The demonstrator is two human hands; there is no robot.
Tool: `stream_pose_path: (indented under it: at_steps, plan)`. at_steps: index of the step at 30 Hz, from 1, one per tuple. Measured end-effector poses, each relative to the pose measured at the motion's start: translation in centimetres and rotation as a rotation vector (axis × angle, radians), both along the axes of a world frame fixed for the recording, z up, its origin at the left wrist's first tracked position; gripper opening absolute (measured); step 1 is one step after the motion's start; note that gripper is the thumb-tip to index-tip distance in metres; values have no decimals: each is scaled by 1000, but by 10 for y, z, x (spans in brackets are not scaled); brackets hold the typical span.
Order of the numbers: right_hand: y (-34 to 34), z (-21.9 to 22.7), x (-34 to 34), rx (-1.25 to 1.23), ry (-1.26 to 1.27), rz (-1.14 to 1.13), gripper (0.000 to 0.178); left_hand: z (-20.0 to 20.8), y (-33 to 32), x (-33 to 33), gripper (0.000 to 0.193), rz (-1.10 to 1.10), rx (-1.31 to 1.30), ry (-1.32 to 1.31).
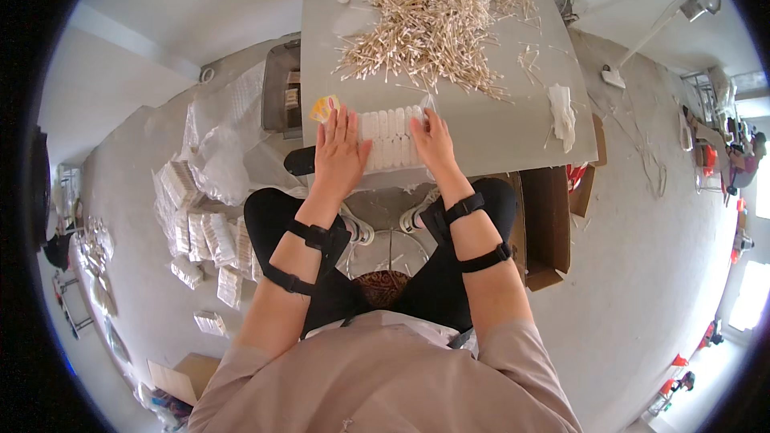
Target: The person packs cotton swabs into a plastic bag, seals it, and places it into a bin. They then separate a small plastic bag from a stack and insert a yellow packet into it.
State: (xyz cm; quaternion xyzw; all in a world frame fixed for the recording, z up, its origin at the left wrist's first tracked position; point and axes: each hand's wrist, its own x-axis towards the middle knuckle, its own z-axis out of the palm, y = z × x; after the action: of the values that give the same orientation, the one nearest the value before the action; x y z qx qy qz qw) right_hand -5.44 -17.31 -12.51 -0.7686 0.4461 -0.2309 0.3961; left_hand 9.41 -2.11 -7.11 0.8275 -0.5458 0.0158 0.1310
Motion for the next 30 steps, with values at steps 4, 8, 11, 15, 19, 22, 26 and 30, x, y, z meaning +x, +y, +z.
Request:
stream_pose_path:
  at_steps: [4, 8, 11, 15, 19, 22, 26, 30]
  plan:
    - [-6, -9, -3, 163, -148, -60, 45, -3, -14, -5, 64, 47, 60, 94]
    - [-7, -5, -6, 172, -155, -75, 38, -4, -29, -20, 66, -24, -1, 77]
    - [-14, -5, -7, 207, -127, -75, 37, -5, -35, -17, 66, -11, 30, 59]
    - [-20, -26, -18, 186, -134, -76, 35, -8, -52, -31, 66, 37, 57, 105]
    - [-12, -15, -13, 195, -160, -89, 36, -7, -57, -45, 68, -102, -73, 70]
    - [-14, -15, -20, 271, -188, -95, 38, -6, -59, -48, 68, -76, 5, 72]
    - [-21, -26, -27, 374, -229, -172, 37, -1, -78, -66, 66, -129, -71, 46]
    - [-24, -9, -28, 289, -16, -161, 37, -6, -79, -69, 66, -148, 1, 60]
